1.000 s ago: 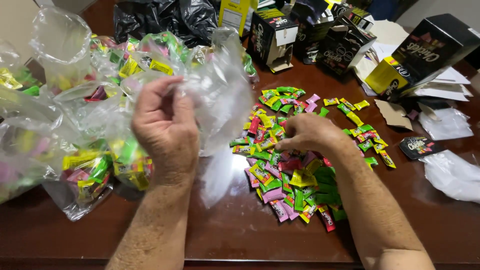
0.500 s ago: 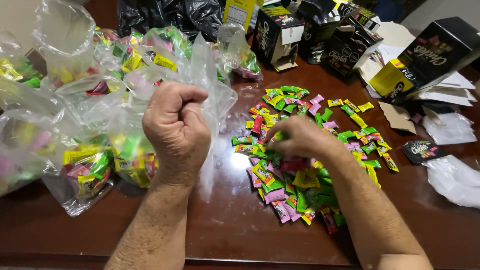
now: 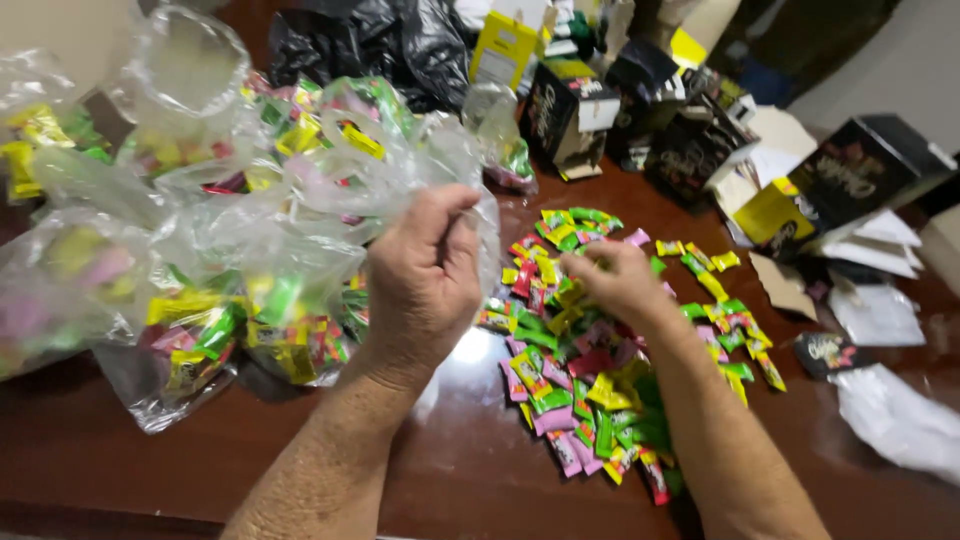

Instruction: Bagging small wrapped candies into clear plastic bags

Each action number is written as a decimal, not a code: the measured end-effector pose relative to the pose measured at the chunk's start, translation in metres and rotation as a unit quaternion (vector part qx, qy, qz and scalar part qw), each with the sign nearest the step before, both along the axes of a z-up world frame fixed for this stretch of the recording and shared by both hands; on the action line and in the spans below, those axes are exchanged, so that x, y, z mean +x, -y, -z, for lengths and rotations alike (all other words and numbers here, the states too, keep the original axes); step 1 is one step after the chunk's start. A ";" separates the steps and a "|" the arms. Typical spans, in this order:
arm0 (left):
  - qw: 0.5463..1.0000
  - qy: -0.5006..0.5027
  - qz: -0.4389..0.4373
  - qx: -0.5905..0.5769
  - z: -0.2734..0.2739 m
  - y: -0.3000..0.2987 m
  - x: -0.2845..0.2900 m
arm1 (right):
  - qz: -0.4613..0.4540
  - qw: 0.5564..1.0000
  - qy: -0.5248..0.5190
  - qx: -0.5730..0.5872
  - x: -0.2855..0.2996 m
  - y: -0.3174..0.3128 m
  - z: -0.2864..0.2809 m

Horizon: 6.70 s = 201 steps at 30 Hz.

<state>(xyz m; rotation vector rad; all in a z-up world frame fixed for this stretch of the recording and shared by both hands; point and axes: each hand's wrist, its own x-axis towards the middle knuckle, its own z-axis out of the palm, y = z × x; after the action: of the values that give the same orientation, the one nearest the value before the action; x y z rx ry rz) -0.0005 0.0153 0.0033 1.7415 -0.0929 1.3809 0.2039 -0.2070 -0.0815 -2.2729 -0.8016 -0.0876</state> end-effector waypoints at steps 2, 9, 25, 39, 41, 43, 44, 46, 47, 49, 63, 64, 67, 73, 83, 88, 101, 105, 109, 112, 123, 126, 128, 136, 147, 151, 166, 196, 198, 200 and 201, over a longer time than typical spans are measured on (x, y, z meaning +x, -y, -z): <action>1.000 -0.002 0.002 -0.019 0.004 0.000 0.004 | -0.028 0.996 0.056 -0.068 -0.002 -0.023 -0.006; 0.958 -0.079 0.184 -0.207 0.002 0.004 0.003 | -0.076 0.938 0.124 -0.315 0.003 -0.046 0.028; 0.985 -0.124 0.114 -0.032 0.014 0.024 0.007 | -0.008 0.886 -0.265 0.381 -0.054 -0.002 -0.060; 0.899 -0.285 0.236 -0.232 0.038 0.059 0.014 | -0.219 0.959 0.153 -0.097 -0.157 -0.007 -0.102; 0.898 -0.309 0.221 -0.222 0.039 0.063 0.012 | -0.232 0.948 0.185 -0.114 -0.153 -0.002 -0.097; 0.896 -0.334 0.206 -0.209 0.037 0.063 0.010 | -0.244 0.936 0.217 -0.130 -0.153 0.000 -0.097; 0.892 -0.335 0.214 -0.216 0.034 0.063 0.009 | -0.248 0.938 0.207 -0.126 -0.154 0.000 -0.099; 0.886 -0.338 0.224 -0.224 0.033 0.063 0.007 | -0.252 0.940 0.195 -0.124 -0.157 0.002 -0.098; 0.913 -0.314 0.198 -0.171 0.034 0.062 0.007 | -0.186 0.960 0.131 -0.161 -0.158 0.003 -0.097; 0.934 -0.289 0.170 -0.119 0.034 0.061 0.005 | -0.120 0.970 0.066 -0.199 -0.159 0.004 -0.095; 0.989 -0.136 0.045 -0.047 0.011 0.028 0.001 | -0.106 0.936 0.191 -0.278 -0.134 0.022 -0.095; 0.989 -0.136 0.045 -0.047 0.010 0.026 0.000 | -0.106 0.936 0.191 -0.278 -0.134 0.009 -0.085; 0.989 -0.145 0.024 -0.036 0.010 0.027 -0.001 | -0.065 0.889 0.039 -0.451 -0.138 -0.028 -0.068; 0.986 -0.161 0.035 -0.021 0.013 0.027 -0.003 | -0.349 0.538 0.555 -0.529 -0.073 -0.009 -0.004; 0.972 -0.174 0.118 -0.101 0.017 0.019 0.002 | -0.072 0.905 -0.375 0.188 -0.001 0.036 -0.036; 0.950 -0.220 0.155 -0.160 0.014 0.022 0.000 | -0.085 0.866 -0.388 0.304 0.014 0.044 -0.027; 0.947 -0.232 0.159 -0.157 0.013 0.022 -0.001 | -0.076 0.876 -0.371 0.300 0.001 0.037 -0.045; 0.948 -0.225 0.160 -0.158 0.015 0.022 0.000 | -0.084 0.878 -0.364 0.299 0.004 0.036 -0.044; 0.949 -0.229 0.154 -0.153 0.020 0.022 0.002 | -0.101 0.931 -0.286 0.206 0.007 0.029 -0.034; 0.948 -0.228 0.165 -0.147 0.020 0.023 0.003 | -0.004 0.975 -0.123 -0.186 -0.041 -0.003 -0.064; 0.941 -0.223 0.168 -0.190 0.019 0.025 0.005 | -0.066 0.997 -0.024 0.010 -0.018 0.008 -0.034; 0.945 -0.215 0.161 -0.186 0.019 0.024 0.007 | -0.133 0.964 -0.067 0.220 -0.079 -0.002 -0.097; 0.947 -0.206 0.156 -0.193 0.017 0.024 0.007 | -0.167 0.956 -0.067 0.231 -0.104 -0.001 -0.106; 0.932 -0.231 0.165 -0.228 0.012 0.017 0.011 | -0.211 0.970 0.094 0.075 -0.127 -0.039 -0.118; 0.955 -0.209 0.109 -0.182 0.016 0.009 0.018 | -0.239 0.932 0.191 -0.196 -0.135 -0.066 -0.163; 0.962 -0.203 0.087 -0.163 0.013 0.007 0.012 | -0.211 0.937 0.214 -0.178 -0.096 -0.066 -0.145; 0.962 -0.124 0.132 -0.205 0.015 0.006 0.013 | 0.010 0.980 -0.056 -0.192 -0.044 0.006 -0.037; 0.942 -0.194 0.160 -0.224 0.021 0.012 0.011 | -0.119 0.832 -0.303 0.450 -0.082 -0.006 -0.092; 0.950 -0.203 0.133 -0.196 0.019 0.015 0.010 | -0.291 0.864 -0.265 0.314 -0.117 -0.017 -0.123; 0.953 -0.199 0.128 -0.191 0.018 0.013 0.008 | -0.257 0.930 -0.200 0.173 -0.121 -0.039 -0.133; 0.955 -0.195 0.124 -0.187 0.017 0.012 0.008 | -0.213 0.968 -0.129 0.026 -0.123 -0.050 -0.138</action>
<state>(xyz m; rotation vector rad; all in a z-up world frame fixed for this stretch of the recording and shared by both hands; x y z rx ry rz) 0.0079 0.0029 -0.0136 1.5836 0.1540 0.7933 0.0804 -0.1574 0.0563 -1.9613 -1.1078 0.3735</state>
